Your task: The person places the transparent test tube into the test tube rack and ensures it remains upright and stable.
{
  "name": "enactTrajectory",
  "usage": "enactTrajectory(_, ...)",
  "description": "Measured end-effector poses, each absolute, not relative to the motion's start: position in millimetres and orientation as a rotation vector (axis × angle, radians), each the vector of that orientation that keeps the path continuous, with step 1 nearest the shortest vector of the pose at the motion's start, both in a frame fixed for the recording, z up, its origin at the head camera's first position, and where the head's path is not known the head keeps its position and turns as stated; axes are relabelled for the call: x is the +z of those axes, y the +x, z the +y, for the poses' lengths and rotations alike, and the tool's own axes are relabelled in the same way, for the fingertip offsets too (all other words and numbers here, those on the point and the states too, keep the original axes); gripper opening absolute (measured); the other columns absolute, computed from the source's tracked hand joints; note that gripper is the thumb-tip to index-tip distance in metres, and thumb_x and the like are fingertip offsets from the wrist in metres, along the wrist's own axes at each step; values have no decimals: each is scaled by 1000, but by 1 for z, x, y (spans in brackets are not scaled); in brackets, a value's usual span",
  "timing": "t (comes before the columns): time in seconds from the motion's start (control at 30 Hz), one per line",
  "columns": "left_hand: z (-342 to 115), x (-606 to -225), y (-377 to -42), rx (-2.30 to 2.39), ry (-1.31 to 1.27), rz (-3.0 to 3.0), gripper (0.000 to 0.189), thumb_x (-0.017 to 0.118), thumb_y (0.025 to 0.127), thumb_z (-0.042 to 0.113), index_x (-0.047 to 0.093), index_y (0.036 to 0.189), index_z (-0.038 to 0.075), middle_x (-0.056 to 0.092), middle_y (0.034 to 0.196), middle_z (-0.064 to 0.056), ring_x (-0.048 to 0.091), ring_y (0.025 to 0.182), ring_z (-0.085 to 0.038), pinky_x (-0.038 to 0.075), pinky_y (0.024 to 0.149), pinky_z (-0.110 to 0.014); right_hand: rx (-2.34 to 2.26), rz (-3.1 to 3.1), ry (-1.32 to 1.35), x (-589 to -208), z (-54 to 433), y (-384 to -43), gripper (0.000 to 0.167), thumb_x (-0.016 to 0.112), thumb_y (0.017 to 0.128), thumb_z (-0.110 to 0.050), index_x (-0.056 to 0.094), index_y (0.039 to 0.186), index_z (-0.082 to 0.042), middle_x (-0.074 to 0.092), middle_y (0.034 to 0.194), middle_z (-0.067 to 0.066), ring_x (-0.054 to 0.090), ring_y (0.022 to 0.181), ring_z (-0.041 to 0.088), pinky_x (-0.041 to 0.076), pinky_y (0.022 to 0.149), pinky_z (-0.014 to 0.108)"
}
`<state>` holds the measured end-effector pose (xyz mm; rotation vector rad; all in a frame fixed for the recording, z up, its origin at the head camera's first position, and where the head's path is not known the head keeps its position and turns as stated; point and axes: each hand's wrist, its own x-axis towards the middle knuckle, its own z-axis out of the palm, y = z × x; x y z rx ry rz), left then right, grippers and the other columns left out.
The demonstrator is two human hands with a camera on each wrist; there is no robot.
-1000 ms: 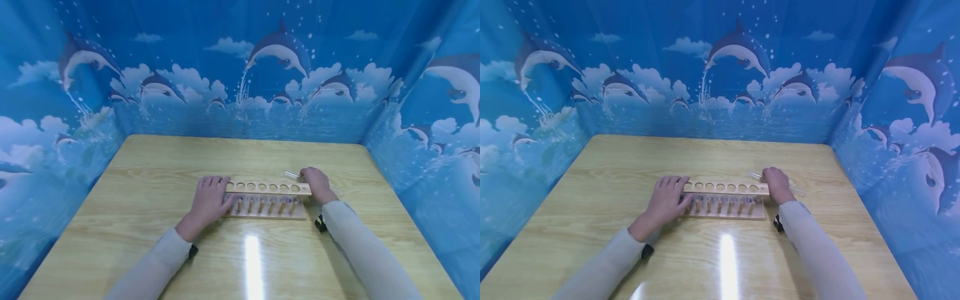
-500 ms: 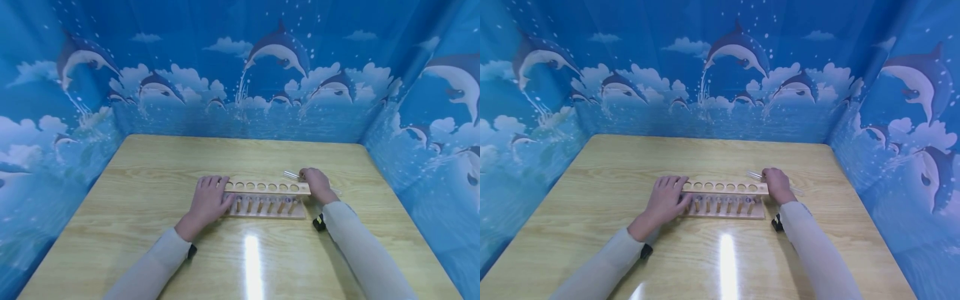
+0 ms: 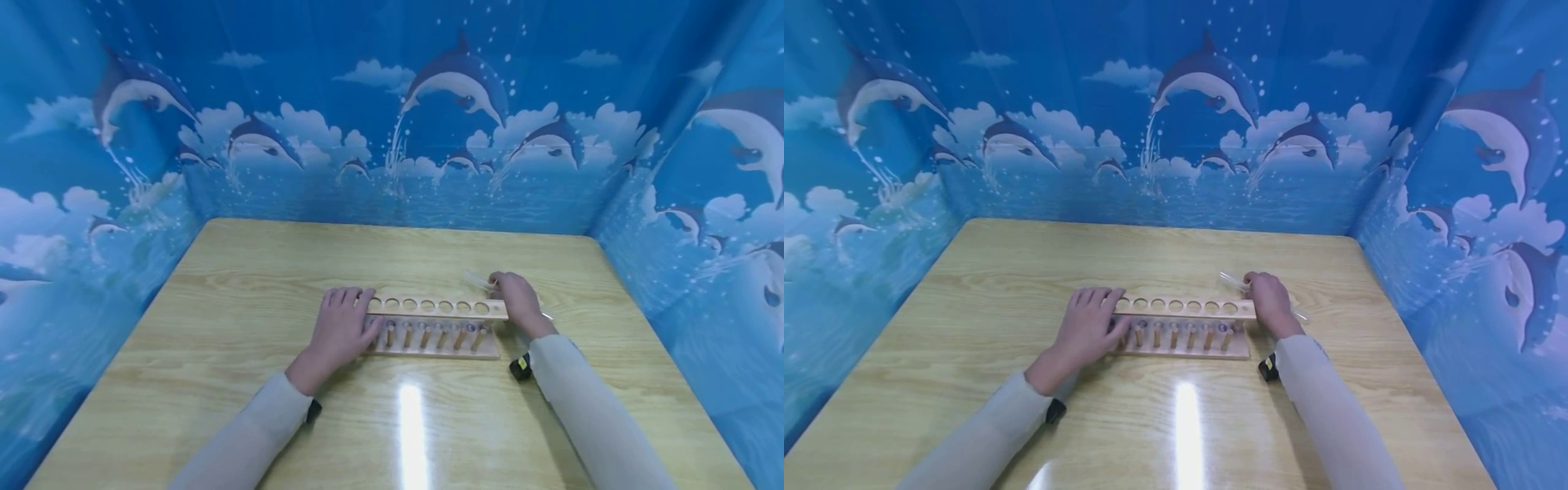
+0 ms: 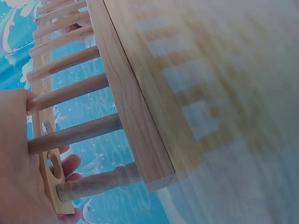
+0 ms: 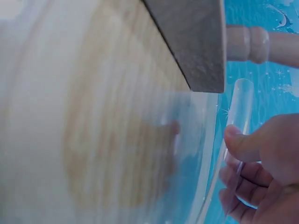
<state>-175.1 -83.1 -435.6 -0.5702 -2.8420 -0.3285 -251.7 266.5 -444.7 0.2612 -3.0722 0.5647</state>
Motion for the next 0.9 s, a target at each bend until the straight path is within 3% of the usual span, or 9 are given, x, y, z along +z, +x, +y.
enactTrajectory(0.9, -85, -439, -176, -312, -552, -2847, 58, 44, 97, 52, 49, 140, 12, 55, 130, -12, 48, 122, -32, 29, 109, -51, 813, -2569, 110, -430, 258, -239, 28, 58, 96, -5, 54, 122, 5, 57, 107, 21, 53, 100, 36, 44, 89, 51)
